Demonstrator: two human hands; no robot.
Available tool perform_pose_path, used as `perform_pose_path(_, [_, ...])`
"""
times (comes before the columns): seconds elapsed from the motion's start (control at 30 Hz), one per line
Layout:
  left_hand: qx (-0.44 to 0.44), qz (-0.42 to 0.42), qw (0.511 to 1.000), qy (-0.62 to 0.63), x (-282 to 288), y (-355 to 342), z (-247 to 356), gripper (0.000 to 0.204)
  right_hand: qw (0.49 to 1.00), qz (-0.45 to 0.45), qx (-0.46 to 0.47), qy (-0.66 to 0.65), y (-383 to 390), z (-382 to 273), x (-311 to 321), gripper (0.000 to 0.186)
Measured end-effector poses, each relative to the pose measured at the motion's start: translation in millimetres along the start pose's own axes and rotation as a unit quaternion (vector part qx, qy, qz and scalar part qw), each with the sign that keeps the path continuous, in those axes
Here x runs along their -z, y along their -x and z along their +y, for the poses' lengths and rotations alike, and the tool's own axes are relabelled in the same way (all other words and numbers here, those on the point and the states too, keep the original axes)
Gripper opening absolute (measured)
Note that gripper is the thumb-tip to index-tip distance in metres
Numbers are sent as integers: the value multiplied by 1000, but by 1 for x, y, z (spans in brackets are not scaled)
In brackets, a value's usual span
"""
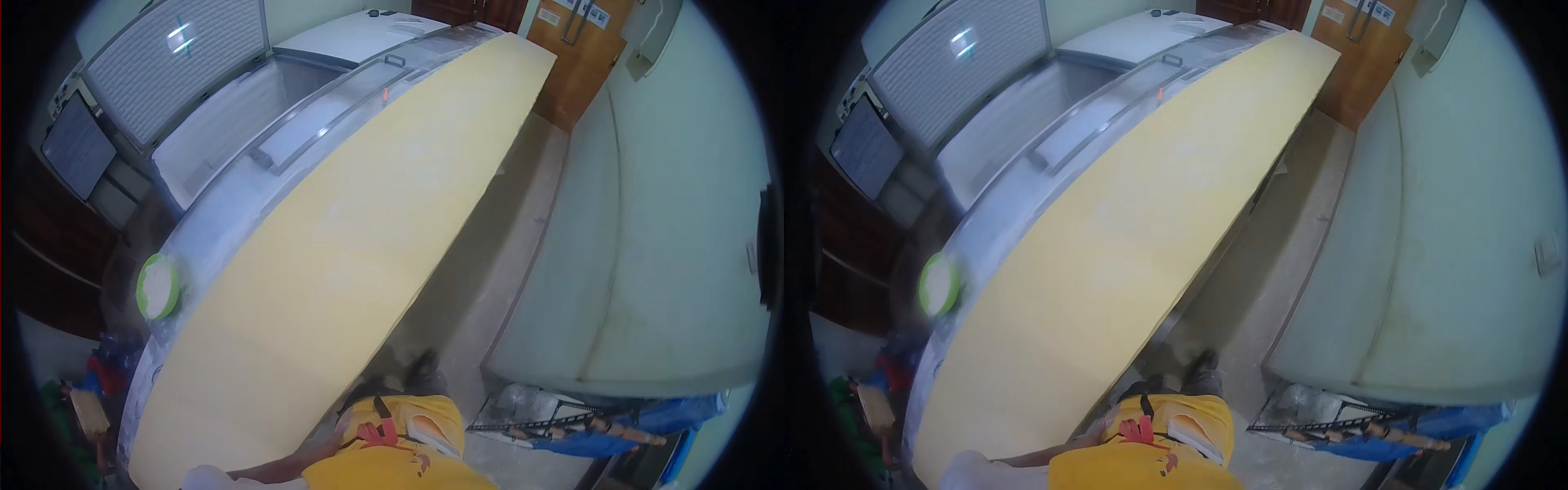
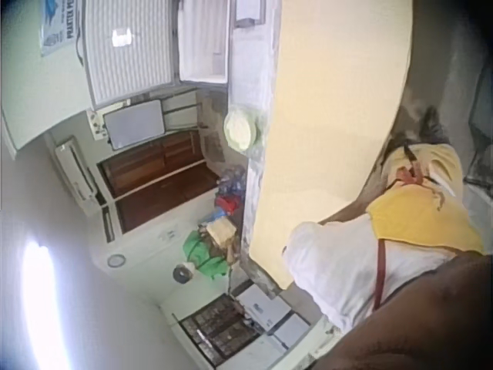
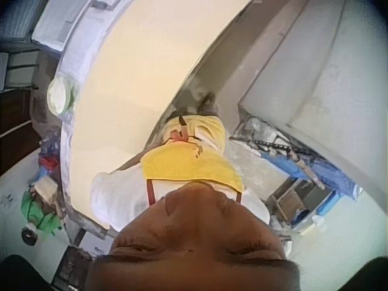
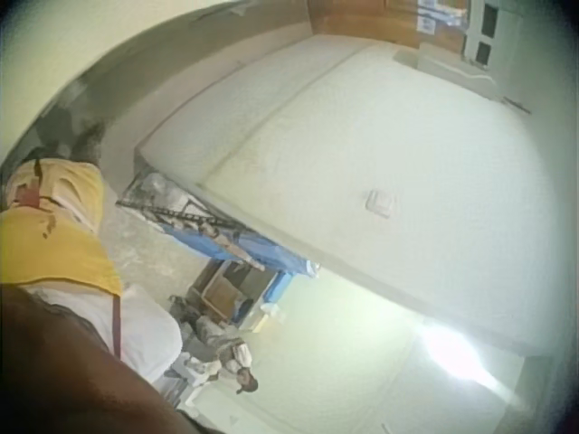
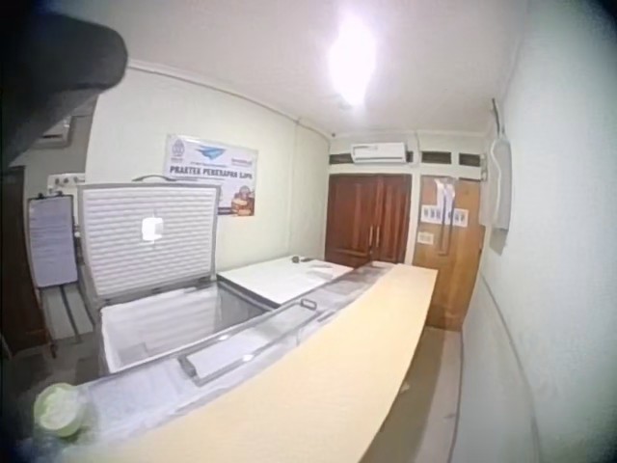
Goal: Roll out a large sheet of dough and cut it into strips using a ruler and a knife.
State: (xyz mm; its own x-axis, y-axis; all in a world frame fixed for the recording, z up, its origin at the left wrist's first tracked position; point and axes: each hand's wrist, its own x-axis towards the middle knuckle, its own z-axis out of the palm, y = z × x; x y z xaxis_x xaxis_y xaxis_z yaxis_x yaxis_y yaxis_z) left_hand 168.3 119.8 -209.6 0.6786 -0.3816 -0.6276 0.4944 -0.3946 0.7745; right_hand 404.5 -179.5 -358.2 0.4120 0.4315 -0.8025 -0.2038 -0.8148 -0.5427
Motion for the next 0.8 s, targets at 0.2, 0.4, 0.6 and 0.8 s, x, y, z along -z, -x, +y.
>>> perform_pose_path(0.2, [55, 99, 993, -8, 233, -57, 132, 36, 994, 12, -27, 107, -86, -26, 144, 43])
perform_pose_path(0.4, [-86, 684, 725, 0, 536, -139, 151, 25, 922, 363, 133, -34, -172, -210, 363, 22])
perform_pose_path(0.6, [34, 839, 542, -45, 807, -211, 90, 34, 883, 342, 313, 79, -248, -419, 490, 23])
perform_pose_path(0.8, [340, 694, 611, -171, 952, -268, 66, 40, 896, 247, 356, 97, -354, -518, 560, 26])
